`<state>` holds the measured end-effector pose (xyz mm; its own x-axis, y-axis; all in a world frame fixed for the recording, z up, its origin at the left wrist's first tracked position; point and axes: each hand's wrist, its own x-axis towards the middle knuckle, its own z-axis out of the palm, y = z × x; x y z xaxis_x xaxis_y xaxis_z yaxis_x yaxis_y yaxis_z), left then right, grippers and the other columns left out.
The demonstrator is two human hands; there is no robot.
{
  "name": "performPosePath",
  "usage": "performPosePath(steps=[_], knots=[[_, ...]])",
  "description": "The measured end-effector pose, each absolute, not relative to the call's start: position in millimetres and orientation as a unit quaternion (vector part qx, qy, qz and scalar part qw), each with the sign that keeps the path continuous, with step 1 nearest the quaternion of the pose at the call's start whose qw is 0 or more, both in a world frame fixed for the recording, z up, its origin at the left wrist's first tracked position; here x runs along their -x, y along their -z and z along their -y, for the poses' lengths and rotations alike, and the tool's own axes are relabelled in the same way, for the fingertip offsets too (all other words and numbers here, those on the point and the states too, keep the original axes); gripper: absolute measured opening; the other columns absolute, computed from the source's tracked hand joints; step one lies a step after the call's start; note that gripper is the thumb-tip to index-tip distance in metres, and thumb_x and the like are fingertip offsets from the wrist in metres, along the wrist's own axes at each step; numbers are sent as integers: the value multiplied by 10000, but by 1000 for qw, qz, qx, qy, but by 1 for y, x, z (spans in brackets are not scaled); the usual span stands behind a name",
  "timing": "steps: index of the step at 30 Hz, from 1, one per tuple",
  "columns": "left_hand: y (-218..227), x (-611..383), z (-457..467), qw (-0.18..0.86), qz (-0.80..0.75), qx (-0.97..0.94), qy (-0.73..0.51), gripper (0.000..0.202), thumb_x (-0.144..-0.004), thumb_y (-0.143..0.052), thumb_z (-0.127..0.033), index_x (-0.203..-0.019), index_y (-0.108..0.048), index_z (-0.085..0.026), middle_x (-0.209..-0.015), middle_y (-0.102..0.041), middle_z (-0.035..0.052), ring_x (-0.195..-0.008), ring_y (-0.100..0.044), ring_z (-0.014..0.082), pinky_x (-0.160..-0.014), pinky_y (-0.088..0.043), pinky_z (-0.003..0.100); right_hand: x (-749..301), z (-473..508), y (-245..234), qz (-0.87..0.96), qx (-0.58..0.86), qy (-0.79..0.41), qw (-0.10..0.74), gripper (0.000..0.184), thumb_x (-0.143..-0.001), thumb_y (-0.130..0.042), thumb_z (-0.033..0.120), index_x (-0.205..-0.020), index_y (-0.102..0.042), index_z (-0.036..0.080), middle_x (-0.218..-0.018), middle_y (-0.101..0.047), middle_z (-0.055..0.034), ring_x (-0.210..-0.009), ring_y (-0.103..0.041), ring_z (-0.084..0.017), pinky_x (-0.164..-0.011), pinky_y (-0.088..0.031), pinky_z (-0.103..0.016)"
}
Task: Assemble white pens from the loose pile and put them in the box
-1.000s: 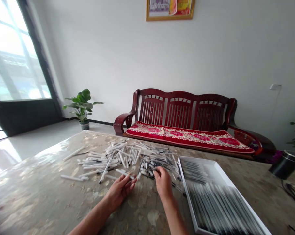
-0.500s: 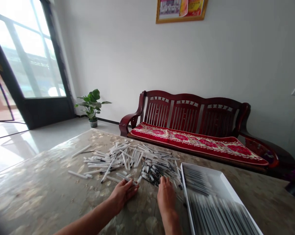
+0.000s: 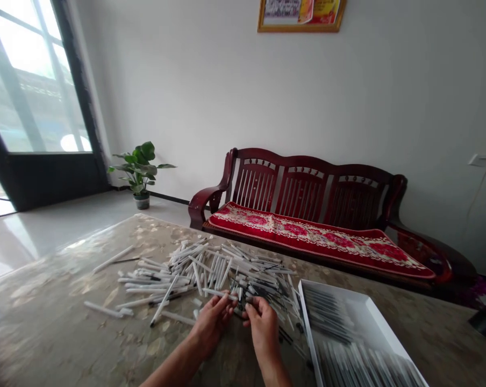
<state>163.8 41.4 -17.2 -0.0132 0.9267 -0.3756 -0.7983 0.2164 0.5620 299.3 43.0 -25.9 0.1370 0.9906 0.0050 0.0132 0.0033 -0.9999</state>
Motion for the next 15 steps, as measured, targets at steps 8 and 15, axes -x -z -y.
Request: performPosePath(steps=[8, 15], knots=[[26, -165, -41, 700, -346, -69, -621, 70, -798, -682, -76, -816, -639, -128, -703, -719, 62, -610, -687, 113, -595, -569, 189, -294, -40, 32, 434, 541, -449, 564, 326, -642, -717, 424, -842, -699, 166, -769, -731, -66, -657, -680, -225, -494, -521, -270], [28, -168, -42, 713, -327, -96, -613, 248, -644, -841, -206, -801, -660, -142, -699, -719, 42, -595, -669, 117, -622, -564, 216, -294, -46, 41, 438, 547, -425, 573, 353, -630, -737, 452, -831, -713, 163, -776, -741, -72, -633, -679, -216, -545, -548, -287]])
